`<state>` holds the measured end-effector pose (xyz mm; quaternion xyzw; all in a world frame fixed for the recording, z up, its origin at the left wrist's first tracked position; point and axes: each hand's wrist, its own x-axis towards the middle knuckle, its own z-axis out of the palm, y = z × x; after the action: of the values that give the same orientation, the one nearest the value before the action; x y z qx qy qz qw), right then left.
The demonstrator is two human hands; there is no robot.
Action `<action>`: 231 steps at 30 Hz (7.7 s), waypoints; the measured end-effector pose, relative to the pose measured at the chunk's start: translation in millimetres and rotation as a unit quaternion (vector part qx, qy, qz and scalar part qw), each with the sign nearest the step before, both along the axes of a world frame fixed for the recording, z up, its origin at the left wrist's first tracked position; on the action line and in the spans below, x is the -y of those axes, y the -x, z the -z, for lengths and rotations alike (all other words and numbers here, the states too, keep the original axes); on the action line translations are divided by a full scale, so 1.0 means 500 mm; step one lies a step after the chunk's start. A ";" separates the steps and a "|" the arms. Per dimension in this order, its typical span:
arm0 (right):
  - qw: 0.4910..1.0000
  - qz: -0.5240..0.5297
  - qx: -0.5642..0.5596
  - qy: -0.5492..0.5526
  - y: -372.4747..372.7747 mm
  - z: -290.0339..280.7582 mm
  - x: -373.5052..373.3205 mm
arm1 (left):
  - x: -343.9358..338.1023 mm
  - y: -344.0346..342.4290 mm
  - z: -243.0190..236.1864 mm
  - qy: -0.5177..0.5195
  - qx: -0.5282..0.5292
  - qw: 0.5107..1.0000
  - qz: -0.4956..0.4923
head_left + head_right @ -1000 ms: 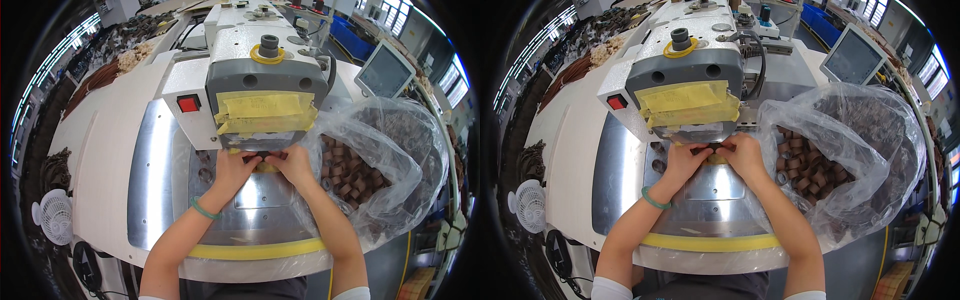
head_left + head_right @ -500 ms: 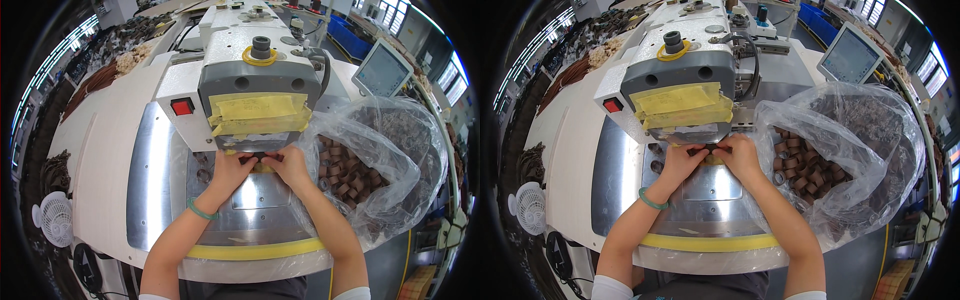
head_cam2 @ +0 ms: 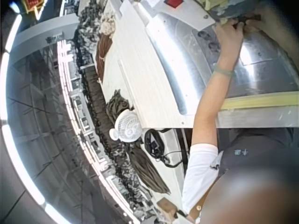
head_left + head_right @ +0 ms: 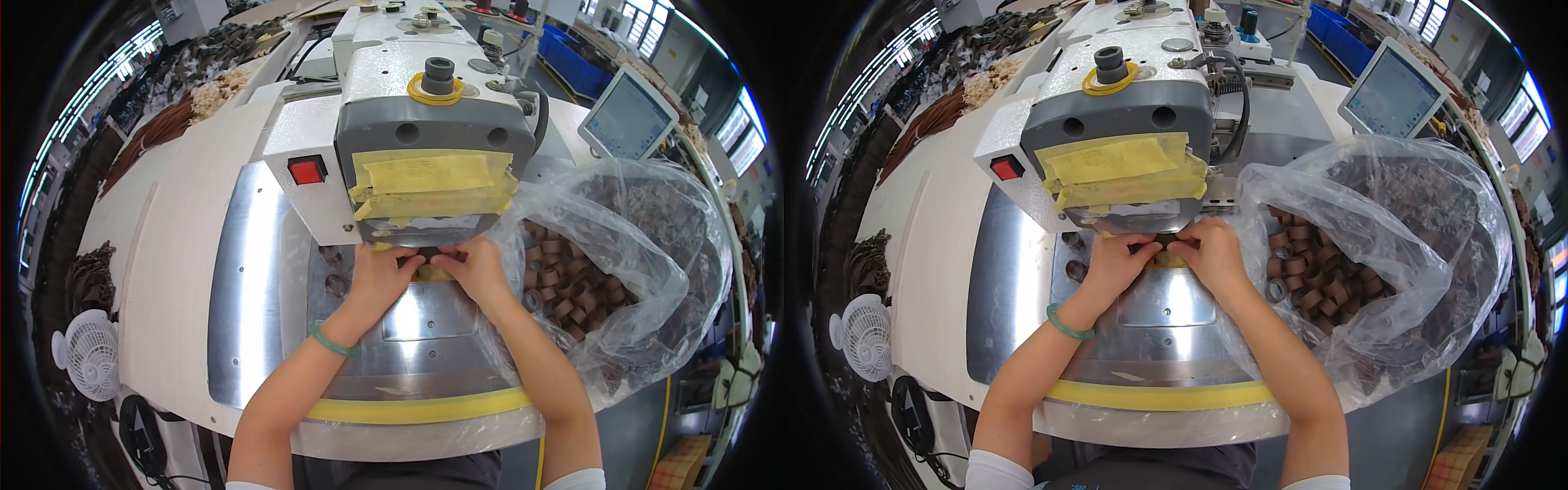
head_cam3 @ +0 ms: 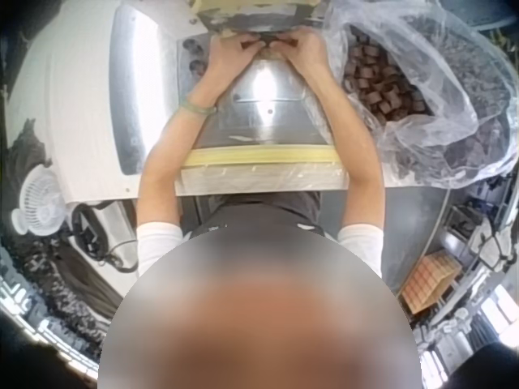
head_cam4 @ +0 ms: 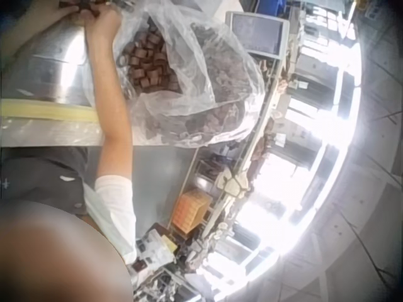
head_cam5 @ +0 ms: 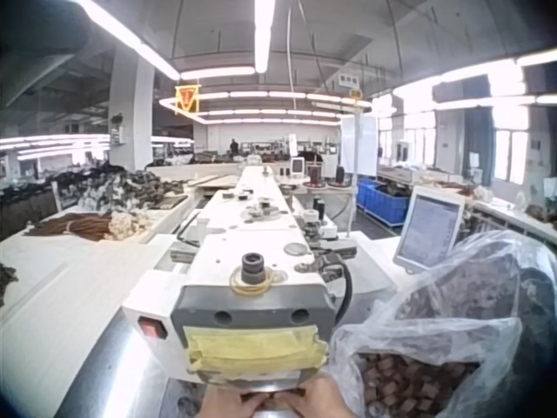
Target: The recorder is using an industrial sewing machine to stitch small rectangular leather pieces together.
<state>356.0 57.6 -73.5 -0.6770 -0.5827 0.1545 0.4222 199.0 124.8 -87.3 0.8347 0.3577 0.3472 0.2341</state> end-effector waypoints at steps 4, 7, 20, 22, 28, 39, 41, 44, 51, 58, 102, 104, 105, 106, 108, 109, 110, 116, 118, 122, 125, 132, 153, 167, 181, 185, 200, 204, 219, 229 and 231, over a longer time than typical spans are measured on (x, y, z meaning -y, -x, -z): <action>1.000 0.009 -0.006 0.012 -0.001 -0.006 0.002 | 0.000 -0.007 0.010 -0.001 0.018 1.000 0.000; 1.000 0.008 0.007 0.017 -0.001 -0.005 0.000 | -0.002 -0.006 0.004 -0.023 0.014 1.000 -0.002; 1.000 0.000 0.011 0.003 -0.003 -0.002 0.000 | -0.001 -0.005 0.003 0.031 -0.009 0.999 0.002; 1.000 0.001 0.015 0.000 0.000 -0.002 -0.002 | -0.005 0.002 0.007 0.033 0.000 0.999 0.001; 1.000 -0.003 0.003 0.002 0.000 0.004 -0.005 | 0.000 -0.006 -0.002 -0.002 0.001 1.000 -0.001; 1.000 0.001 0.014 0.013 -0.002 -0.002 -0.001 | -0.007 -0.002 0.011 -0.010 0.013 1.000 0.002; 1.000 0.000 0.024 0.007 -0.002 -0.007 0.000 | -0.001 -0.006 0.002 0.040 -0.006 0.999 0.001; 1.000 -0.001 0.028 0.005 -0.005 -0.005 0.001 | -0.002 -0.005 -0.006 -0.017 -0.025 1.000 0.006; 0.991 -0.010 0.069 -0.115 0.011 0.007 0.012 | 0.000 -0.001 -0.010 -0.041 -0.019 0.999 0.012; 0.985 -0.127 0.092 -0.066 0.012 -0.045 0.059 | 0.043 0.032 -0.036 0.057 -0.028 0.990 0.125; 0.997 -0.006 0.068 -0.027 0.007 -0.015 0.014 | 0.009 -0.002 -0.014 -0.018 0.014 1.000 0.015; 0.998 -0.006 0.063 -0.020 0.005 -0.012 0.016 | 0.009 -0.004 -0.009 0.004 0.012 1.000 0.014; 0.997 -0.005 0.076 -0.014 0.004 -0.013 0.016 | 0.009 -0.005 -0.007 0.024 0.011 1.000 0.011; 0.996 -0.007 0.088 -0.011 0.004 -0.016 0.015 | 0.009 -0.005 -0.009 0.024 0.009 1.000 0.011; 0.997 -0.008 0.075 -0.014 0.005 -0.019 0.016 | 0.010 -0.006 -0.014 -0.035 0.012 0.999 0.012; 0.998 -0.007 0.065 -0.015 0.004 -0.019 0.016 | 0.011 -0.007 -0.016 -0.035 0.012 0.999 0.012; 0.998 -0.007 0.065 -0.015 0.004 -0.020 0.016 | 0.013 -0.009 -0.019 -0.011 0.001 1.000 0.007; 0.998 -0.008 0.063 -0.014 0.006 -0.018 0.015 | 0.013 -0.007 -0.016 -0.004 -0.006 1.000 0.000; 0.998 -0.008 0.064 -0.018 0.005 -0.018 0.016 | 0.014 -0.008 -0.017 -0.006 -0.005 1.000 0.001; 0.997 -0.005 0.072 -0.012 0.005 -0.019 0.017 | 0.016 -0.008 -0.020 0.003 -0.007 1.000 0.002; 0.997 -0.006 0.078 -0.015 0.004 -0.018 0.016 | 0.016 -0.009 -0.020 0.003 -0.009 1.000 0.001; 0.997 -0.004 0.066 -0.025 0.004 -0.016 0.017 | 0.018 -0.010 -0.027 0.039 -0.024 0.999 -0.009; 0.994 -0.001 0.092 -0.051 0.015 0.003 0.010 | 0.006 -0.004 0.001 0.036 0.005 0.999 0.009; 0.990 -0.006 0.126 -0.069 0.020 0.001 0.008 | 0.003 0.001 -0.010 -0.023 0.005 0.999 0.031; 0.997 -0.002 0.079 0.005 0.009 -0.017 0.017 | 0.007 -0.004 -0.015 -0.025 -0.005 0.999 0.025; 0.996 -0.041 0.061 0.047 0.016 -0.033 0.034 | 0.020 0.025 -0.042 0.080 -0.039 0.993 0.080; 0.977 -0.129 -0.115 0.123 0.051 -0.021 0.057 | 0.028 0.085 -0.047 0.158 0.077 0.971 0.160; 0.978 -0.116 -0.121 0.123 0.057 -0.020 0.055 | 0.031 0.084 -0.053 0.223 0.102 0.965 0.089; 0.984 -0.072 -0.100 0.128 0.063 -0.030 0.060 | 0.026 0.094 -0.066 0.159 0.008 0.983 0.091; 0.888 0.145 0.427 0.093 -0.063 -0.129 0.076 | -0.023 0.132 -0.073 0.110 -0.015 0.993 -0.036; 0.885 0.167 0.427 0.084 -0.118 -0.099 0.071 | -0.021 0.121 -0.077 0.034 -0.019 0.998 0.043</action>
<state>414.9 22.1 -23.9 -0.7977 -0.5699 -0.1735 0.0938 138.3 135.1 -48.9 0.8472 0.3376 0.3084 0.2705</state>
